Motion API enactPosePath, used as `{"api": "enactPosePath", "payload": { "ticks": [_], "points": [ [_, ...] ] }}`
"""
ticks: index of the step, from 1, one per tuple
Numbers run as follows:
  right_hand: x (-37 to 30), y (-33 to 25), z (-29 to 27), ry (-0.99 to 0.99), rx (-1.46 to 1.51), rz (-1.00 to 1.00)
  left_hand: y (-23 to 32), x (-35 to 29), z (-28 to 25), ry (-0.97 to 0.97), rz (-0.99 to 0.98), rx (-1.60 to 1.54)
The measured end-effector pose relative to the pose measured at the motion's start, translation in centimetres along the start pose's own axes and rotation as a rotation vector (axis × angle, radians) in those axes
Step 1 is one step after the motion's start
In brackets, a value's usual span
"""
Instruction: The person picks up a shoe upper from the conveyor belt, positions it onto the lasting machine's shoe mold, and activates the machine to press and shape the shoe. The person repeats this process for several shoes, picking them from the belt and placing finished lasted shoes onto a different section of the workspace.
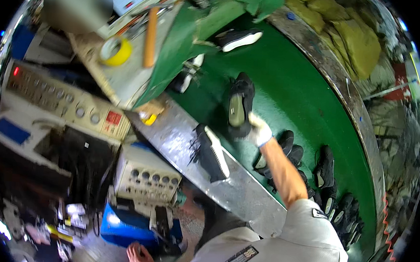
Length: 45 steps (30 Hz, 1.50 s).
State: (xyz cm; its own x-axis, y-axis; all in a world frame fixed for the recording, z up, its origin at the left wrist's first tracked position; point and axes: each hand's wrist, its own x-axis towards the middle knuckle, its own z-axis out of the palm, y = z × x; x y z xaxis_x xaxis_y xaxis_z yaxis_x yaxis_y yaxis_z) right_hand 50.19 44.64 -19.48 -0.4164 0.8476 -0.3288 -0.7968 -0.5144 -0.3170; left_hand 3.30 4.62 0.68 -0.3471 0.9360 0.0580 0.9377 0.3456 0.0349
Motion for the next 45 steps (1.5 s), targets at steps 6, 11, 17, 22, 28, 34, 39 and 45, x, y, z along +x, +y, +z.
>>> {"api": "enactPosePath", "payload": {
  "ticks": [6,11,17,22,28,34,39,45],
  "points": [
    [-5.9,17.2,16.1,-0.261,0.236,0.313,-1.9,3.4,-0.1,-0.187,-0.415,-0.625],
    [-8.1,27.9,23.0,-0.217,-0.039,0.545,-1.1,11.9,-3.4,-0.203,-0.488,-1.561],
    [-12.3,36.5,35.7,-0.173,-0.383,0.590,-12.5,10.2,-4.6,-0.227,-0.597,-1.725],
    [-10.5,42.9,36.1,-0.200,-0.477,0.610,-19.6,7.7,-3.4,-0.107,-0.615,-1.765],
    [-8.8,49.7,37.7,-0.339,-0.415,0.595,-23.1,7.2,-4.4,0.251,-0.830,-1.603],
    [-6.8,54.6,40.0,-0.371,-0.377,0.444,-24.2,7.8,-5.4,0.668,-0.783,-1.610],
    [-3.4,57.7,39.5,-0.307,-0.357,0.355,-24.1,8.0,-4.1,0.743,-0.678,-1.695],
    [-4.8,57.4,41.1,-0.286,-0.560,0.272,-20.2,6.7,0.9,0.380,-0.851,-2.340]
  ]
}}
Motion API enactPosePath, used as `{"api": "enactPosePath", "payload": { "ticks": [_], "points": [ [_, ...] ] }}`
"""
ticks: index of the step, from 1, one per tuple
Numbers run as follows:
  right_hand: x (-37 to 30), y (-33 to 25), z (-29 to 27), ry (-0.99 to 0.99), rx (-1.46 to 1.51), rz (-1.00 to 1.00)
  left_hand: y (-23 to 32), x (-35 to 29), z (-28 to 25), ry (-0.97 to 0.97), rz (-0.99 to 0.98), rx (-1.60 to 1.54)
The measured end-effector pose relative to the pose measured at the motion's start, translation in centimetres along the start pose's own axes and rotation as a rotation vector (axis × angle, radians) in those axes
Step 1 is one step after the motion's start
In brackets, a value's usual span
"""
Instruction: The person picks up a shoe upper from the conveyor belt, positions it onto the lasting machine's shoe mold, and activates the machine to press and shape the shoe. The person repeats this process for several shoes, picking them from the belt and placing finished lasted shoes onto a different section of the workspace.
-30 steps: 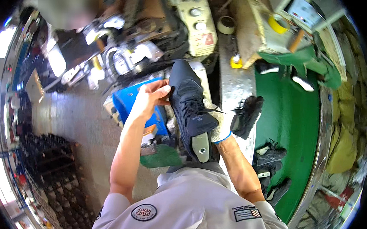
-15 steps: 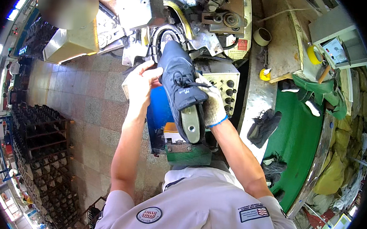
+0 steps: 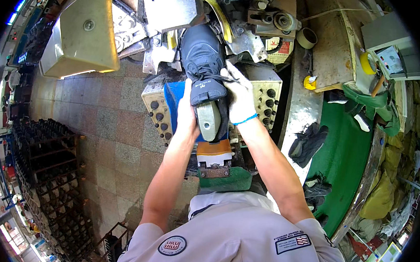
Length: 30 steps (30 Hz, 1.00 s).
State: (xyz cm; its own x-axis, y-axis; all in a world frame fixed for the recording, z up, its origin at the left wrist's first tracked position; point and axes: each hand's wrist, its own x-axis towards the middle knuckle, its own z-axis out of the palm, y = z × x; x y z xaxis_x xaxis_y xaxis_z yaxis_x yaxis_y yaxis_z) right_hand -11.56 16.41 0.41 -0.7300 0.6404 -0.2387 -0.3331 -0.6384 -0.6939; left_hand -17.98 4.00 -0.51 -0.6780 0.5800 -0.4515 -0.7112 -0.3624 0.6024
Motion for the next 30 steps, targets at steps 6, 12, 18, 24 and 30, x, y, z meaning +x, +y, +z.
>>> {"api": "enactPosePath", "payload": {
  "ticks": [6,12,18,24,30],
  "points": [
    [0.4,-0.1,-0.8,-0.021,0.006,-0.051,-0.2,-0.5,1.4,-0.039,-0.070,-0.078],
    [0.5,4.1,-2.1,0.049,0.238,0.015,1.2,0.4,-0.4,0.031,-0.054,0.295],
    [0.6,4.2,-1.7,0.044,0.236,-0.029,1.6,0.8,-0.6,0.047,-0.055,0.330],
    [0.9,4.7,-2.1,-0.103,0.471,0.053,2.0,1.2,-0.4,0.015,0.025,0.410],
    [1.2,4.5,-2.3,0.080,0.168,0.000,1.0,1.4,-0.3,0.074,0.006,0.370]
  ]
}}
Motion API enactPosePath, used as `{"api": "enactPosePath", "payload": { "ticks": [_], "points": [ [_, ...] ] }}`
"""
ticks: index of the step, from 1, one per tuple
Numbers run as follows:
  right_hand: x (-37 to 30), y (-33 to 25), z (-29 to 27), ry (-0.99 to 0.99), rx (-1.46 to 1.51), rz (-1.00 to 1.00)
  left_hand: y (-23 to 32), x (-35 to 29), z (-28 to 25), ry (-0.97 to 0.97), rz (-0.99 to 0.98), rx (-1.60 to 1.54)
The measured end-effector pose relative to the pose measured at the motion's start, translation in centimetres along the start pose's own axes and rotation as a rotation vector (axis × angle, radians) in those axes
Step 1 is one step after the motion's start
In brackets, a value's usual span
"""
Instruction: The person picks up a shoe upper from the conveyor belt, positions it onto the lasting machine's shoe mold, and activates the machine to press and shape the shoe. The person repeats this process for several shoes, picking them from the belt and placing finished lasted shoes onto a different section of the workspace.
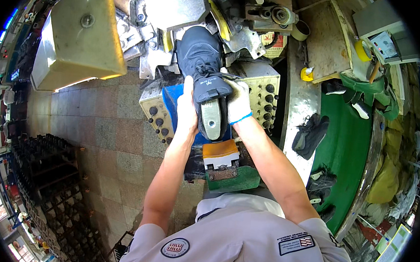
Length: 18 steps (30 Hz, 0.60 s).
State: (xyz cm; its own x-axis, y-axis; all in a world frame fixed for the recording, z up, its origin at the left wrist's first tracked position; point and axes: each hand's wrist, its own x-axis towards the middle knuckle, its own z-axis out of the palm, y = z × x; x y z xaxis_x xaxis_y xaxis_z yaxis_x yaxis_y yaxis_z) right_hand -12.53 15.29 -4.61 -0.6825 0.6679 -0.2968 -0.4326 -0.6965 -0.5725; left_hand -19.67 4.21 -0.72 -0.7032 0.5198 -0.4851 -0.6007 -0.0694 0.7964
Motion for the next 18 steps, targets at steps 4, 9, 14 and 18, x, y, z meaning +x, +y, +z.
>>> {"api": "enactPosePath", "payload": {
  "ticks": [4,9,14,18],
  "points": [
    [0.0,-0.3,-0.5,-0.028,0.028,-0.002,-1.6,0.7,0.2,0.058,0.035,-0.070],
    [0.5,-0.4,0.2,0.048,-0.118,-0.063,-3.2,1.5,0.3,0.002,0.112,-0.160],
    [-1.8,-2.0,3.0,0.026,-0.242,-0.062,-3.5,1.0,-0.7,-0.022,0.028,-0.171],
    [-2.9,-4.0,0.7,0.090,-0.646,-0.023,-0.7,-0.2,-1.4,0.041,0.081,0.118]
  ]
}}
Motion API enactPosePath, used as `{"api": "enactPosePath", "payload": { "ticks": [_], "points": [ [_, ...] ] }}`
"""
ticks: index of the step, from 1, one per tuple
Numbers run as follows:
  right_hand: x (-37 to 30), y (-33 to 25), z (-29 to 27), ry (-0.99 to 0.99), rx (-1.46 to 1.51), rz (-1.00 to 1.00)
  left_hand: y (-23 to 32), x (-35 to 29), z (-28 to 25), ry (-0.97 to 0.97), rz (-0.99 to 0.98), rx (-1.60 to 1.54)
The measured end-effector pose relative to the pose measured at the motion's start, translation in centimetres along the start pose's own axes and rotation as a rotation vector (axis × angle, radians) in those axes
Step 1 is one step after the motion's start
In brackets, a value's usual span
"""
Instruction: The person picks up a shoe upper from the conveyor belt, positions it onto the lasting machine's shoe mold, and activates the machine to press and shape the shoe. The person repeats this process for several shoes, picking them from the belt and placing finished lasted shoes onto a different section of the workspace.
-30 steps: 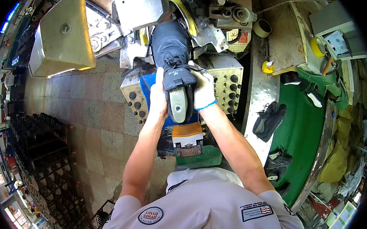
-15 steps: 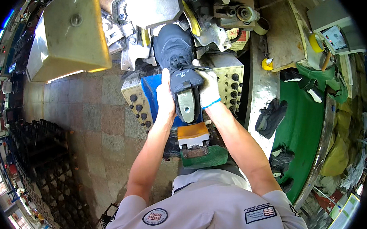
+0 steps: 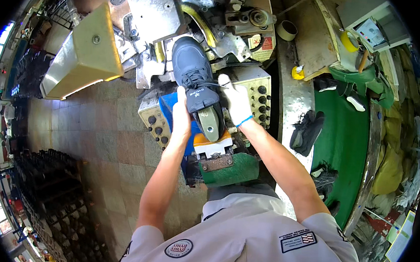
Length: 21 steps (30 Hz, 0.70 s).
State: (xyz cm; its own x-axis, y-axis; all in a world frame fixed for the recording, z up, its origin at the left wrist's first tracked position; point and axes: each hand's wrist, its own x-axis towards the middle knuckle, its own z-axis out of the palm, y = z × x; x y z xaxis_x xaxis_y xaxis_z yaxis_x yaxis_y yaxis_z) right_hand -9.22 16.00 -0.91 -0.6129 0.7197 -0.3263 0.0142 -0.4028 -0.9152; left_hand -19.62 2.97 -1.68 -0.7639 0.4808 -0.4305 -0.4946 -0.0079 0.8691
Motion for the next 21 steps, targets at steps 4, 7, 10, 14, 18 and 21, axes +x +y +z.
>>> {"api": "enactPosePath", "payload": {
  "ticks": [4,7,10,14,18,21],
  "points": [
    [-3.1,-0.2,-7.7,0.119,0.288,0.063,1.2,-2.9,-1.6,0.124,0.061,0.071],
    [-7.1,2.4,-19.0,0.362,0.469,0.077,3.5,-7.7,1.0,0.166,0.295,0.408],
    [-10.2,1.2,-26.1,0.528,0.434,0.034,4.0,-9.2,4.4,0.175,0.492,0.502],
    [-12.3,-0.3,-36.0,0.733,0.496,-0.002,3.6,-9.0,8.8,0.368,0.535,0.840],
    [-9.4,4.0,-49.7,0.817,0.564,0.059,2.8,-8.4,9.3,0.386,0.647,0.827],
    [-5.7,5.1,-56.6,0.855,0.567,0.152,3.1,-8.9,10.7,0.450,0.631,0.905]
  ]
}}
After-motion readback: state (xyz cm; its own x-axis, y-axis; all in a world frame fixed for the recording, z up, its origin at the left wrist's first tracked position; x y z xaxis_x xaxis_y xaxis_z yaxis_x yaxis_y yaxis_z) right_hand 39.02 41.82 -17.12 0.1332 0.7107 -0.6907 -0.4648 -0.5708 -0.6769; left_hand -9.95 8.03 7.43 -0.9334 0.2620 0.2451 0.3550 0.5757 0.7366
